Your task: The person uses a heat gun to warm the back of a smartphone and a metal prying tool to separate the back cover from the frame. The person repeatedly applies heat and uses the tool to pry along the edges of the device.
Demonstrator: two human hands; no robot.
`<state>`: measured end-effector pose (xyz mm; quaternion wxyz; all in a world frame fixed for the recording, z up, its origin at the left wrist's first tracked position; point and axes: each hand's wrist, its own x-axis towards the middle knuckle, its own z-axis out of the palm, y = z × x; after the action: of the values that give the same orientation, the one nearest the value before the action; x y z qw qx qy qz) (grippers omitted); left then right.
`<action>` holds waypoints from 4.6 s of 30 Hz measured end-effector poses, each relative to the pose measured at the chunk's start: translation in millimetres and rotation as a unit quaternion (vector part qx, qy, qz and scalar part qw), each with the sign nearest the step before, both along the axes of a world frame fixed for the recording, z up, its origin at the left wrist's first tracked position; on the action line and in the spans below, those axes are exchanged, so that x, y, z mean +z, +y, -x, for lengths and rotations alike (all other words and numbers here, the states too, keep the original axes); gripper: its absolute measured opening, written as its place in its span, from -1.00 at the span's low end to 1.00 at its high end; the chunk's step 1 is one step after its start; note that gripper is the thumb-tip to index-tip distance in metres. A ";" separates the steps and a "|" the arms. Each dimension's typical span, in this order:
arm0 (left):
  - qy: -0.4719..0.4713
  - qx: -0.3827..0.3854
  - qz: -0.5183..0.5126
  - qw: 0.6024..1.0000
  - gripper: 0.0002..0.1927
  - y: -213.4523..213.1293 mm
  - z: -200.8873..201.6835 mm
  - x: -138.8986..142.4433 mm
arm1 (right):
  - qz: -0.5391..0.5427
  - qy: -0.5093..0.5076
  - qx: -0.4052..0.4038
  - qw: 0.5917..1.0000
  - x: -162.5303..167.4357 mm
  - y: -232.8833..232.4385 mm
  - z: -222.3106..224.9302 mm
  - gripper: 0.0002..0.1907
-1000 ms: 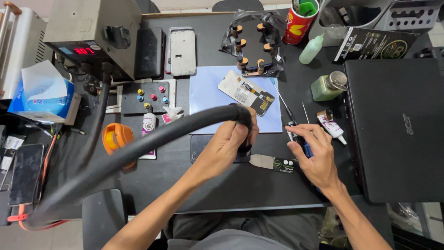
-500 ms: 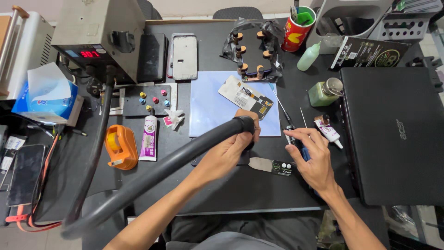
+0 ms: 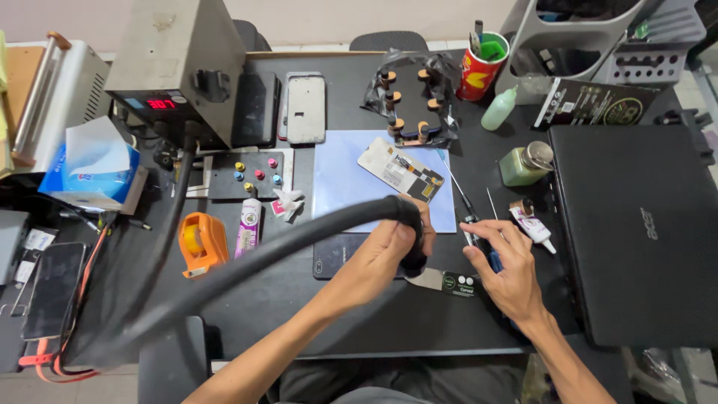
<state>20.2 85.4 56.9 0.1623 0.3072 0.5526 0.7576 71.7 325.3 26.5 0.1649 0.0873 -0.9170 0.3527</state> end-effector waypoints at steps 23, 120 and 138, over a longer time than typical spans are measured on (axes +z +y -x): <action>-0.021 0.039 0.124 0.991 -0.55 -4.4 1.8 -8.7 | -0.018 0.001 -0.008 1.000 -7.0 0.9 0.5 -0.68; -0.238 0.207 -0.660 0.682 -0.54 -129.0 190.0 -84.4 | -0.126 -0.038 0.064 0.989 -26.2 -19.0 -6.6 -0.65; -0.344 0.257 -0.430 0.794 -0.39 -120.4 171.5 -41.3 | -0.130 -0.061 0.074 0.987 -16.2 -25.5 -6.3 -0.61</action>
<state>-151.2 -35.0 15.6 -0.0072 -0.0889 0.1364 0.9866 78.0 299.8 10.3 0.0689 0.1541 -0.9544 0.2462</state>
